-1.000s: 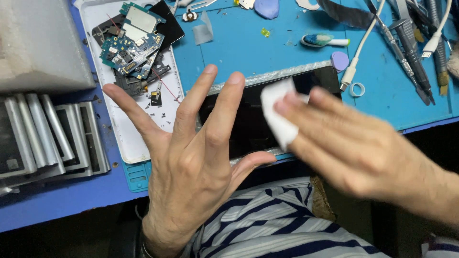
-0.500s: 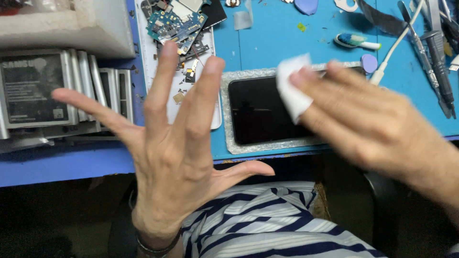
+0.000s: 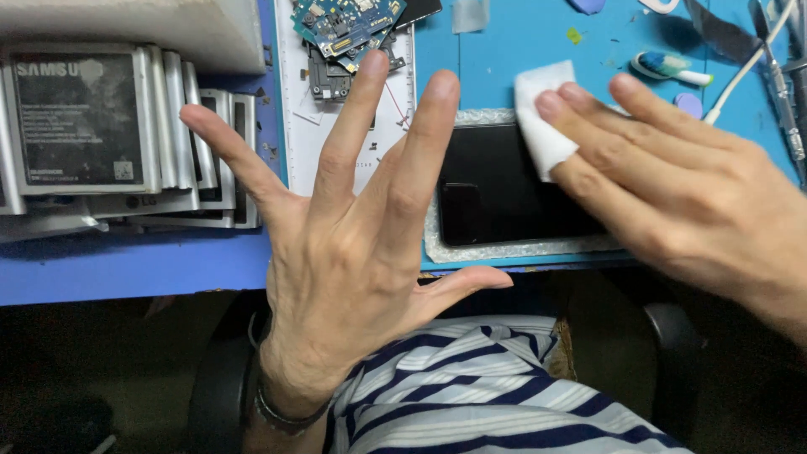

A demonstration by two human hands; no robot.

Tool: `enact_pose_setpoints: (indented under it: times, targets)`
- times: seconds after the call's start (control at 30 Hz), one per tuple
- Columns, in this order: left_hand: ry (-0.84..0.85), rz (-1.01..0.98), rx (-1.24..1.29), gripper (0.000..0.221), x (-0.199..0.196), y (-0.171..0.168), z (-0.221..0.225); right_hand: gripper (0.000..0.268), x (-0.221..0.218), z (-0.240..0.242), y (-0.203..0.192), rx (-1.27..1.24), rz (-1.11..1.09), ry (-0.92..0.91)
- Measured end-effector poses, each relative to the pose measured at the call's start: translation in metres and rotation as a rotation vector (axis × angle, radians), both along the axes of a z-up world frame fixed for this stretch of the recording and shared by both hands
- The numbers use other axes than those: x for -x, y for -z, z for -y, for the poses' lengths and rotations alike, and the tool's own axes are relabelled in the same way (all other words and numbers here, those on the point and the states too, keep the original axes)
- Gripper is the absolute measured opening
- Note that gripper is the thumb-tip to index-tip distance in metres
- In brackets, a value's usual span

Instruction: Wiping the surface of a smartphone screen with a piece of paper towel to clean it.

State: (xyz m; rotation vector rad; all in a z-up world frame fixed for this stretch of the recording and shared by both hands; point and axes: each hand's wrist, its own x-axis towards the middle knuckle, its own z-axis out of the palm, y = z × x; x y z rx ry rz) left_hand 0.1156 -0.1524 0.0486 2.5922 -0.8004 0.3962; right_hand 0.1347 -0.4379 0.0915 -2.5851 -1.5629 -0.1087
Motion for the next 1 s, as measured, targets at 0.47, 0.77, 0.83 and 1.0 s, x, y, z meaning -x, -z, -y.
enact_pose_setpoints:
  times: [0.47, 0.77, 0.83, 1.0]
  targets:
    - [-0.009, -0.046, -0.202, 0.176, -0.003, -0.007, -0.005, 0.085, 0.002, -0.017, 0.003, 0.038, 0.068, -0.039]
    - [-0.036, -0.076, -0.248, 0.177, -0.005, -0.013, -0.004, 0.084, -0.017, -0.035, 0.001, 0.068, 0.114, 0.011]
    - [-0.045, -0.048, -0.225, 0.159, -0.001, -0.007, -0.004, 0.089, -0.006, -0.053, 0.001, 0.013, 0.063, -0.045]
    - [-0.037, -0.058, -0.249, 0.185, -0.002, -0.010, -0.010, 0.084, -0.004, -0.048, 0.002, -0.062, -0.043, -0.142]
